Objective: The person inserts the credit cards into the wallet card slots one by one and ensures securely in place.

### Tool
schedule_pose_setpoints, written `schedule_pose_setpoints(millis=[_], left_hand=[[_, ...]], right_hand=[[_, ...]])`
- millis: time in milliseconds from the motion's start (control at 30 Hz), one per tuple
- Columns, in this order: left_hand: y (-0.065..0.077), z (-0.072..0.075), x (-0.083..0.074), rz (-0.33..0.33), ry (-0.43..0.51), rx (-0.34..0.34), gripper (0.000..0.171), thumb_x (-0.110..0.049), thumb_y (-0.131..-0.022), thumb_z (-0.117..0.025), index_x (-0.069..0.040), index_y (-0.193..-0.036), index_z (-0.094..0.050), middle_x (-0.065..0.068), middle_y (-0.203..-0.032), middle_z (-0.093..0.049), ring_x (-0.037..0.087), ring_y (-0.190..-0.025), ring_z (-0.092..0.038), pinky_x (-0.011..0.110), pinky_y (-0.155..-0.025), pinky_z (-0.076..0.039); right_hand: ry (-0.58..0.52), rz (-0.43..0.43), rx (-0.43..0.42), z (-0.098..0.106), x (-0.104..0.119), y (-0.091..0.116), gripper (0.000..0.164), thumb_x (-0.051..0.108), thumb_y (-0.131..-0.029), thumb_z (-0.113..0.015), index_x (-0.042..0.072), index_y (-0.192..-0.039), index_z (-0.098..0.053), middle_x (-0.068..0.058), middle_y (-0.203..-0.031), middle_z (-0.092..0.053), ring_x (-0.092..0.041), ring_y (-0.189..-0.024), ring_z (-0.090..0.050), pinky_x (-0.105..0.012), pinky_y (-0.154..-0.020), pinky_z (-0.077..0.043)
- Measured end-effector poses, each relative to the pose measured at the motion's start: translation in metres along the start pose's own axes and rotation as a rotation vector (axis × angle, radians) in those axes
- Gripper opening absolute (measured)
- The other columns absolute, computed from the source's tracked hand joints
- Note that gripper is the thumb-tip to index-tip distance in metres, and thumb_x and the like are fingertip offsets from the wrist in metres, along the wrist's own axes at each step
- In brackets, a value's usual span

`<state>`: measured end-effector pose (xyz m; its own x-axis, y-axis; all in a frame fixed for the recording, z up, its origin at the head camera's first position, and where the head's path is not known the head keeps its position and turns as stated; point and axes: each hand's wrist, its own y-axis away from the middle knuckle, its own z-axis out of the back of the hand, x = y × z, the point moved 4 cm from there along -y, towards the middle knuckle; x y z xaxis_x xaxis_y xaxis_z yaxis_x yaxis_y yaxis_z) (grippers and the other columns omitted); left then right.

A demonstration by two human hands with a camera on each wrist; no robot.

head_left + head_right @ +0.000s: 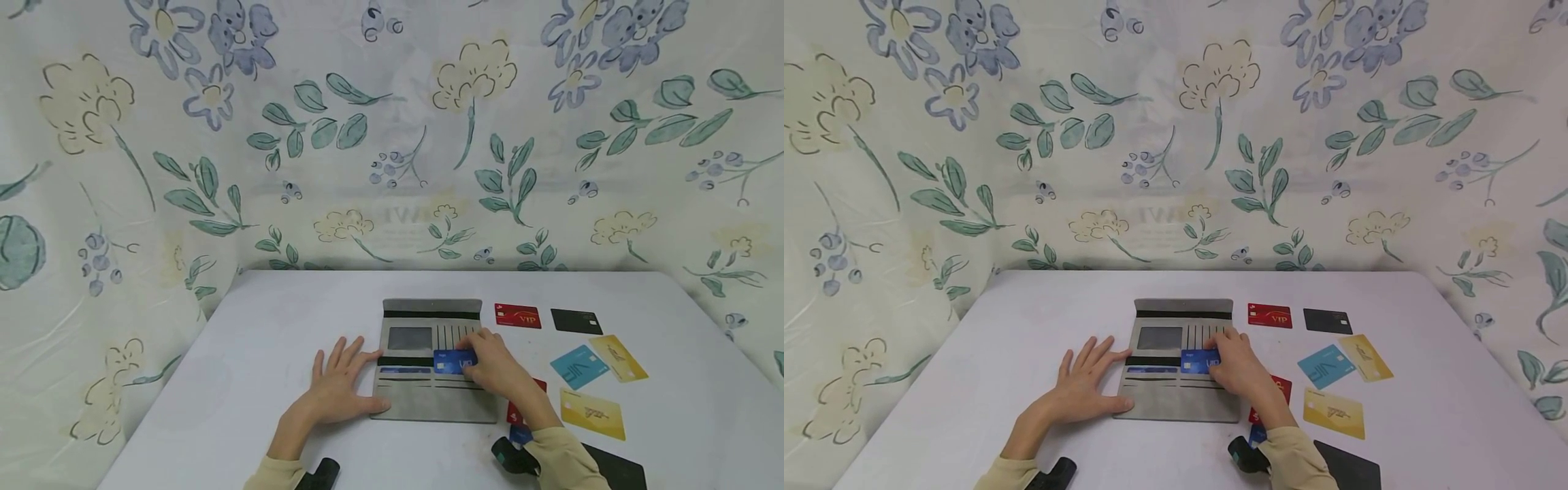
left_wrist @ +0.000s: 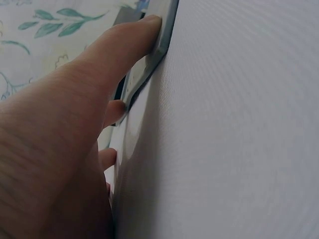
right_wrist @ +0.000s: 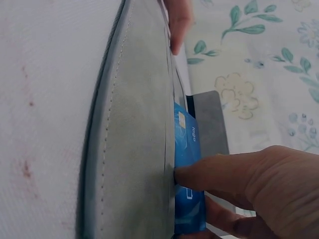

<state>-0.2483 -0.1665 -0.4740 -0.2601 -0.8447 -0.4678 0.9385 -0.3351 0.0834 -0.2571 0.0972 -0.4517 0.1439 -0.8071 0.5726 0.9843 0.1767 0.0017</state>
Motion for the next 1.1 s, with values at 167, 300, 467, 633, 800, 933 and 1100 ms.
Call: schedule_pose_setpoints(millis=[167,300,467,633,800,933,1100], left_hand=[[0.0004,0.0,0.0004,-0.002,0.001,0.0,0.086,-0.061,-0.075,-0.075,-0.024,-0.146,-0.047,0.014,-0.163,-0.021,0.04,-0.151,-0.002,0.067,-0.114,0.007],[0.0007,0.0,0.0005,-0.004,0.002,0.0,0.086,-0.061,-0.075,-0.075,-0.024,-0.147,-0.047,0.014,-0.163,-0.022,0.04,-0.151,-0.002,0.067,-0.114,0.007],[0.0007,-0.0006,0.0006,-0.009,-0.001,-0.001,0.085,-0.061,-0.075,-0.075,-0.024,-0.146,-0.047,0.014,-0.163,-0.022,0.041,-0.151,-0.002,0.067,-0.114,0.007],[0.0011,-0.0004,0.0005,-0.013,0.007,-0.009,0.084,-0.059,-0.075,-0.076,-0.023,-0.146,-0.048,0.014,-0.163,-0.022,0.041,-0.151,-0.003,0.067,-0.114,0.007],[0.0012,-0.0001,0.0008,-0.017,0.006,-0.016,0.085,-0.059,-0.075,-0.076,-0.023,-0.146,-0.048,0.015,-0.163,-0.023,0.041,-0.151,-0.003,0.067,-0.114,0.007],[0.001,-0.0001,0.0014,-0.019,0.005,-0.015,0.085,-0.059,-0.075,-0.076,-0.024,-0.146,-0.047,0.014,-0.163,-0.023,0.041,-0.151,-0.003,0.067,-0.114,0.007],[0.0006,-0.0003,0.0016,-0.016,0.007,-0.01,0.085,-0.06,-0.075,-0.076,-0.024,-0.146,-0.047,0.014,-0.163,-0.022,0.041,-0.151,-0.002,0.067,-0.114,0.007]], right_hand=[[-0.003,-0.001,0.0,-0.0005,-0.0005,-0.0002,0.031,0.002,-0.082,-0.076,0.005,-0.113,-0.068,-0.013,-0.111,-0.055,-0.029,-0.107,-0.049,-0.049,-0.095,-0.052],[-0.007,-0.002,0.006,-0.0009,-0.0018,-0.0007,0.031,0.003,-0.083,-0.076,0.006,-0.112,-0.068,-0.013,-0.109,-0.055,-0.028,-0.106,-0.048,-0.049,-0.095,-0.051],[-0.003,-0.004,0.014,-0.0013,-0.0046,-0.0007,0.029,0.004,-0.083,-0.076,0.006,-0.112,-0.069,-0.011,-0.108,-0.056,-0.027,-0.105,-0.049,-0.049,-0.095,-0.05],[-0.009,0.005,0.022,-0.0017,-0.0059,-0.0005,0.027,0.005,-0.083,-0.075,0.007,-0.11,-0.07,-0.01,-0.108,-0.058,-0.027,-0.106,-0.049,-0.05,-0.096,-0.049],[-0.014,0.013,0.032,-0.0023,-0.0055,-0.0002,0.025,0.005,-0.084,-0.075,0.008,-0.108,-0.07,-0.009,-0.106,-0.058,-0.028,-0.107,-0.048,-0.05,-0.096,-0.049],[-0.016,0.018,0.031,-0.0025,-0.0049,0.0001,0.024,0.005,-0.084,-0.075,0.007,-0.107,-0.07,-0.009,-0.106,-0.058,-0.028,-0.106,-0.047,-0.05,-0.096,-0.049],[-0.021,0.015,0.032,-0.0023,-0.0047,0.0007,0.023,0.005,-0.085,-0.075,0.007,-0.107,-0.07,-0.009,-0.107,-0.057,-0.027,-0.107,-0.048,-0.05,-0.097,-0.049]])
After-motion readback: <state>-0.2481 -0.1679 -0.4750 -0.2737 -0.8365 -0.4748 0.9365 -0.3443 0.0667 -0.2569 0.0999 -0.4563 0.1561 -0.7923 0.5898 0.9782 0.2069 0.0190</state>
